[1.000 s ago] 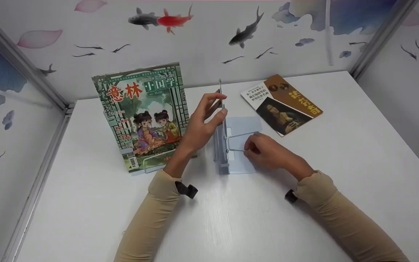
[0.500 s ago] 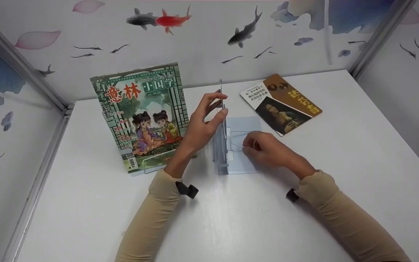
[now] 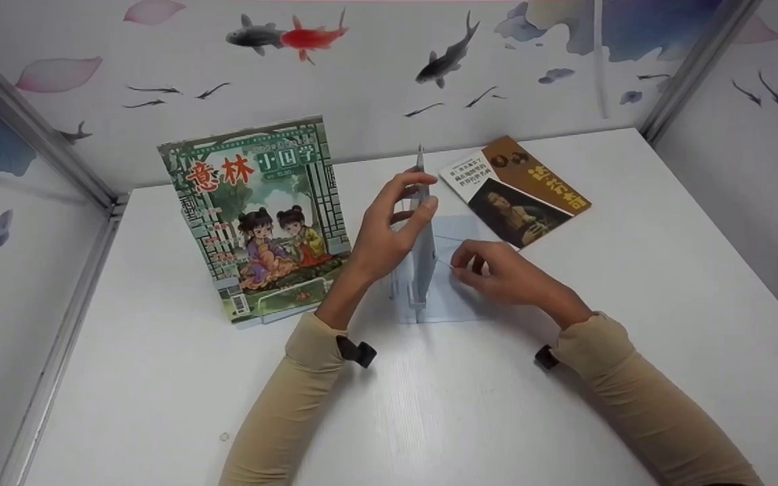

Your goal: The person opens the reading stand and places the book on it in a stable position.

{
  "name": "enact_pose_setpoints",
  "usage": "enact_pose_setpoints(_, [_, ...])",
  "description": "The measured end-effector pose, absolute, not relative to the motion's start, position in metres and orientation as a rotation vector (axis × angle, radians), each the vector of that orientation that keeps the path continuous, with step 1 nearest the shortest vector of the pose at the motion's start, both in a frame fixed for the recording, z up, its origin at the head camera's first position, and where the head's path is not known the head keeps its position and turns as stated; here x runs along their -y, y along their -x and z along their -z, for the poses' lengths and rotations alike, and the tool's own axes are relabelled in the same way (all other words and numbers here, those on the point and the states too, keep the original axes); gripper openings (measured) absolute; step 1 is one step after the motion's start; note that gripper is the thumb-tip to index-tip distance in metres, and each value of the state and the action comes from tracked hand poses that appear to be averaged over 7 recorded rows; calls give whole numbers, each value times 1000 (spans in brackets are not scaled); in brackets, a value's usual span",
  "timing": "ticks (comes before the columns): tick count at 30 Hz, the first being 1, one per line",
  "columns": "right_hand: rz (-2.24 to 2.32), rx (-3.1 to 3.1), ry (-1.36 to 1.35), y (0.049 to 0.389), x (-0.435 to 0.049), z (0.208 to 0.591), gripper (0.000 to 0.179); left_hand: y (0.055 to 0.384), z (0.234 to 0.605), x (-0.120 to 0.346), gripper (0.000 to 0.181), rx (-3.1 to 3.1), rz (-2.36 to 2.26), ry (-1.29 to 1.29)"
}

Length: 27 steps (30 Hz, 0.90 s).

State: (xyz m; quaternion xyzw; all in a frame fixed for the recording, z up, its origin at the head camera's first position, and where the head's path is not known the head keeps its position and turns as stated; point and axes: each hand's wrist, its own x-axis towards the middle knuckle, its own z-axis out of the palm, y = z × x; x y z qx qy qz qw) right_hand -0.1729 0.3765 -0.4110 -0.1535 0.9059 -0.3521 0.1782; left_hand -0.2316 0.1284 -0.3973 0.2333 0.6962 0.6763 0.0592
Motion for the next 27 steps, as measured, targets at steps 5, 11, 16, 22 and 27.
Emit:
enact_pose_setpoints(5, [1028, -2541, 469, 171, -381, 409, 15, 232, 396, -143, 33, -2201, -2011, -721])
enact_pose_setpoints(11, [1047, -2512, 491, 167, -389, 413, 18, 229, 397, -158, 35, -2306, -1929, -751])
enact_pose_setpoints(16, [1077, -2458, 439, 162, -396, 413, 30, 226, 398, -165, 37, -2304, -1841, -776])
enact_pose_setpoints(22, [1115, -2468, 437, 153, -407, 409, 29, 224, 399, -171, 38, -2356, -1741, -775])
enact_pose_setpoints(27, [1182, -2591, 391, 143, -416, 401, 27, 227, 404, -171, 45, -2349, -1748, -770])
